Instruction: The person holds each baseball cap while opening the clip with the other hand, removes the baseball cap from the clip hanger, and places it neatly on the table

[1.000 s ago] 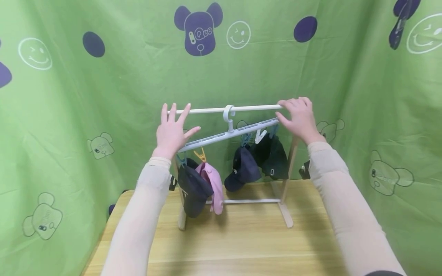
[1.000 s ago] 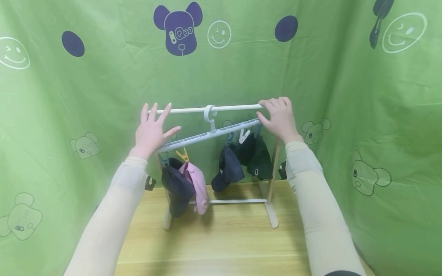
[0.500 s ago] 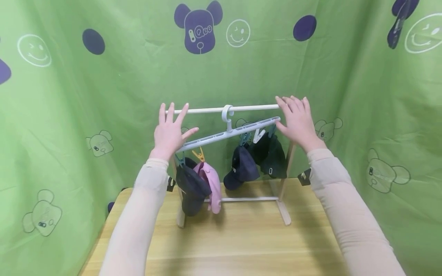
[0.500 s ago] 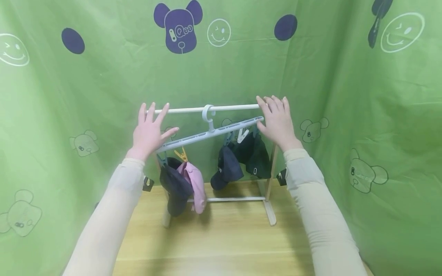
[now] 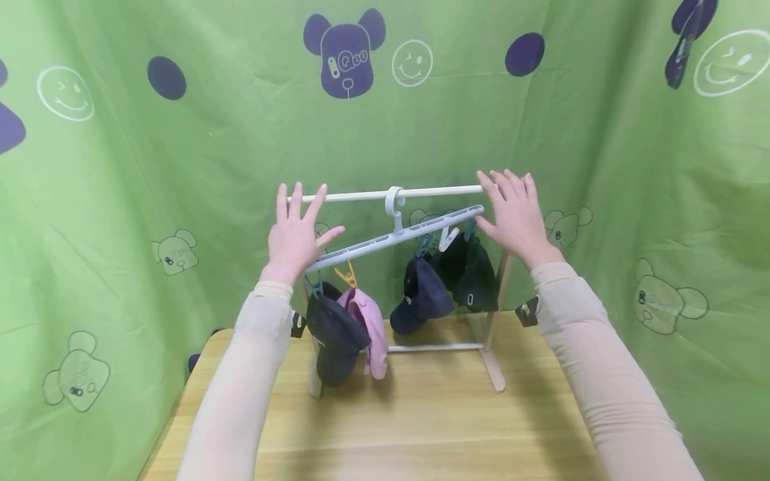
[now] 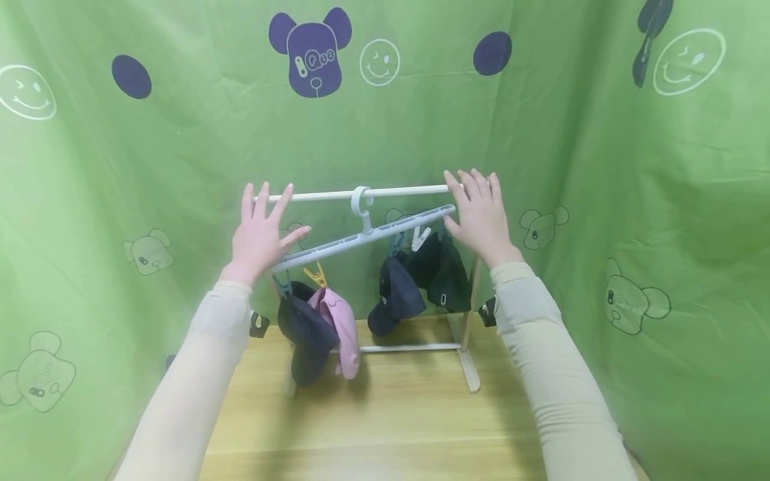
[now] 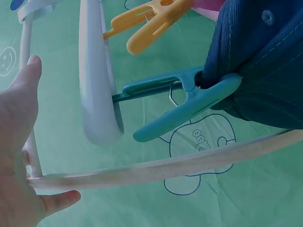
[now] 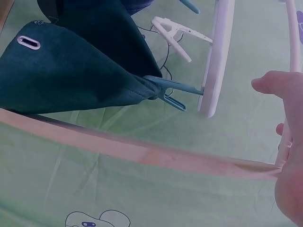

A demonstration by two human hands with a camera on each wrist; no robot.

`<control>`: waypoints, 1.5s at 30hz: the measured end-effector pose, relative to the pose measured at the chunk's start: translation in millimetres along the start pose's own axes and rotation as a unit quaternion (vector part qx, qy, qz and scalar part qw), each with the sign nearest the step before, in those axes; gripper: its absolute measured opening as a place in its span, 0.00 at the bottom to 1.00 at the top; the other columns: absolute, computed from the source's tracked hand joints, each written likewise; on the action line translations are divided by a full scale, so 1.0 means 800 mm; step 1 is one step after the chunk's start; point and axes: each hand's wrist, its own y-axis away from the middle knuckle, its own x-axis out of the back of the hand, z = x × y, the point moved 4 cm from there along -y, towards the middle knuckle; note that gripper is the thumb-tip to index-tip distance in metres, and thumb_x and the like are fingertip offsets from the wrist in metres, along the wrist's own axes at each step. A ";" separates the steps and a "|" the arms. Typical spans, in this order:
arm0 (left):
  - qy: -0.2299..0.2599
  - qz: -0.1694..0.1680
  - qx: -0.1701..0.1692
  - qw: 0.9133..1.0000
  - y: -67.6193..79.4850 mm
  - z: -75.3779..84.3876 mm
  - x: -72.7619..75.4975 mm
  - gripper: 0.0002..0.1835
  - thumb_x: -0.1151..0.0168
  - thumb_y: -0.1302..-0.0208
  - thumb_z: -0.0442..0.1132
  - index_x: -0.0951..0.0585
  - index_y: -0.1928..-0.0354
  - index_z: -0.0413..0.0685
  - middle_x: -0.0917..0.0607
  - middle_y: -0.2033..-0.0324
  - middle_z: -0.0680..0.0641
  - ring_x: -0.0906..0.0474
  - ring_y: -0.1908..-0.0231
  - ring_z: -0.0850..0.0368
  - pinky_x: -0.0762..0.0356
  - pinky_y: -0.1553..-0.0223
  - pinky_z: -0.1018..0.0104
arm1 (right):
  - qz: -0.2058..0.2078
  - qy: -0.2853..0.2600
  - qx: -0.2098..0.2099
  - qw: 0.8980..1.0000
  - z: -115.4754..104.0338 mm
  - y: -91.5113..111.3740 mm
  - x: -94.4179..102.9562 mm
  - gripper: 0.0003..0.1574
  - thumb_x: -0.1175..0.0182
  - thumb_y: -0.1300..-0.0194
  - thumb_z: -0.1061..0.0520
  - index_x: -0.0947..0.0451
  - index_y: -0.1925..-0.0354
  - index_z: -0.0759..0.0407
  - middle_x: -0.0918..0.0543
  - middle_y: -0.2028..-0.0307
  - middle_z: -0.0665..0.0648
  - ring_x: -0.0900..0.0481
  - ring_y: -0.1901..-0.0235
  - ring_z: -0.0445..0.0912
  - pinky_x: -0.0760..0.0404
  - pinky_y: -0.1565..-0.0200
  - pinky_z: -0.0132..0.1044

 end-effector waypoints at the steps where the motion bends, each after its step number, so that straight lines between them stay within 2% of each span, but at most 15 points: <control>1: 0.002 0.000 -0.002 1.000 -0.001 -0.001 -0.001 0.46 0.51 0.39 0.73 0.59 0.24 0.76 0.59 0.22 0.43 0.72 0.23 0.39 0.18 0.73 0.56 | 0.000 0.001 0.000 1.000 0.000 0.000 0.000 0.54 0.37 0.38 0.48 0.55 0.23 0.49 0.41 0.28 0.66 0.49 0.27 0.63 0.67 0.25 0.59; 5: 0.007 -0.003 -0.012 1.000 -0.002 -0.004 0.000 0.44 0.54 0.38 0.73 0.56 0.24 0.73 0.60 0.22 0.43 0.71 0.23 0.39 0.19 0.74 0.57 | -0.008 0.006 -0.001 1.000 0.001 0.000 0.001 0.54 0.38 0.38 0.48 0.56 0.23 0.50 0.43 0.27 0.66 0.50 0.26 0.63 0.69 0.25 0.58; 9: 0.007 -0.011 -0.020 1.000 -0.002 -0.009 0.002 0.42 0.57 0.35 0.72 0.56 0.24 0.73 0.62 0.22 0.44 0.71 0.23 0.40 0.18 0.70 0.55 | -0.021 0.010 -0.002 1.000 0.000 0.000 0.003 0.54 0.39 0.37 0.47 0.57 0.23 0.50 0.44 0.26 0.66 0.51 0.26 0.63 0.69 0.25 0.58; 11: 0.013 -0.015 -0.021 1.000 0.000 -0.011 0.003 0.41 0.58 0.34 0.72 0.56 0.24 0.73 0.63 0.22 0.44 0.72 0.23 0.42 0.17 0.64 0.52 | -0.026 0.012 -0.003 1.000 0.000 0.001 0.004 0.54 0.40 0.36 0.47 0.58 0.23 0.49 0.44 0.26 0.65 0.52 0.26 0.63 0.69 0.25 0.58; 13: 0.027 -0.016 -0.023 0.999 0.004 -0.014 0.004 0.40 0.57 0.34 0.70 0.56 0.24 0.73 0.64 0.22 0.45 0.74 0.23 0.43 0.19 0.53 0.47 | -0.025 0.014 -0.002 1.000 -0.001 0.002 0.005 0.53 0.40 0.36 0.47 0.58 0.23 0.50 0.44 0.26 0.65 0.51 0.26 0.63 0.67 0.25 0.59; 15: 0.042 -0.013 -0.024 0.999 0.011 -0.015 0.004 0.40 0.56 0.33 0.69 0.54 0.24 0.72 0.64 0.22 0.45 0.74 0.23 0.44 0.25 0.43 0.42 | -0.024 0.016 -0.001 1.000 0.000 0.004 0.004 0.53 0.40 0.36 0.47 0.58 0.23 0.50 0.45 0.26 0.65 0.52 0.26 0.63 0.67 0.25 0.59; 18: 0.065 0.000 -0.024 0.998 0.022 -0.019 0.002 0.39 0.54 0.32 0.67 0.51 0.24 0.69 0.65 0.22 0.45 0.73 0.23 0.44 0.38 0.32 0.38 | -0.020 0.020 -0.001 1.000 0.001 0.006 0.002 0.54 0.40 0.35 0.48 0.59 0.23 0.50 0.48 0.25 0.65 0.54 0.25 0.63 0.69 0.25 0.58; 22: 0.104 0.016 -0.024 0.994 0.039 -0.024 -0.003 0.37 0.53 0.31 0.64 0.48 0.24 0.65 0.65 0.23 0.46 0.72 0.23 0.43 0.47 0.29 0.36 | -0.011 0.034 -0.001 0.999 0.000 0.013 -0.004 0.54 0.41 0.35 0.48 0.61 0.23 0.51 0.55 0.23 0.64 0.58 0.24 0.62 0.73 0.25 0.55; 26: 0.146 0.013 -0.021 0.989 0.056 -0.026 -0.008 0.37 0.53 0.30 0.64 0.46 0.24 0.62 0.62 0.22 0.45 0.70 0.23 0.43 0.53 0.30 0.32 | 0.006 0.044 0.008 0.999 -0.004 0.026 -0.009 0.55 0.41 0.35 0.49 0.62 0.23 0.53 0.58 0.23 0.66 0.60 0.24 0.62 0.69 0.24 0.53; 30: 0.187 0.012 -0.010 0.982 0.071 -0.028 -0.013 0.36 0.54 0.30 0.64 0.45 0.25 0.63 0.56 0.23 0.43 0.67 0.23 0.42 0.57 0.30 0.29 | 0.012 0.035 0.012 0.999 -0.009 0.043 -0.013 0.54 0.42 0.36 0.50 0.61 0.23 0.53 0.62 0.23 0.65 0.63 0.23 0.60 0.63 0.23 0.54; 34: 0.230 0.013 0.005 0.973 0.086 -0.027 -0.019 0.34 0.54 0.29 0.62 0.45 0.25 0.64 0.53 0.23 0.45 0.63 0.23 0.42 0.55 0.32 0.26 | 0.000 0.021 0.015 1.000 -0.018 0.063 -0.017 0.53 0.42 0.35 0.50 0.59 0.23 0.54 0.64 0.22 0.63 0.62 0.23 0.60 0.59 0.24 0.57; 38: 0.271 0.014 0.019 0.962 0.104 -0.027 -0.029 0.33 0.52 0.28 0.58 0.45 0.25 0.63 0.52 0.23 0.45 0.60 0.23 0.41 0.54 0.32 0.26 | -0.002 0.003 0.037 0.999 -0.035 0.083 -0.024 0.51 0.40 0.36 0.50 0.55 0.23 0.56 0.59 0.23 0.65 0.57 0.24 0.62 0.53 0.25 0.59; 45: 0.336 0.031 0.046 0.940 0.135 -0.031 -0.049 0.33 0.52 0.27 0.54 0.45 0.24 0.59 0.48 0.24 0.43 0.52 0.25 0.41 0.53 0.29 0.33 | 0.033 -0.041 0.082 0.995 -0.065 0.116 -0.037 0.50 0.37 0.39 0.51 0.49 0.25 0.57 0.48 0.26 0.69 0.48 0.27 0.64 0.46 0.27 0.59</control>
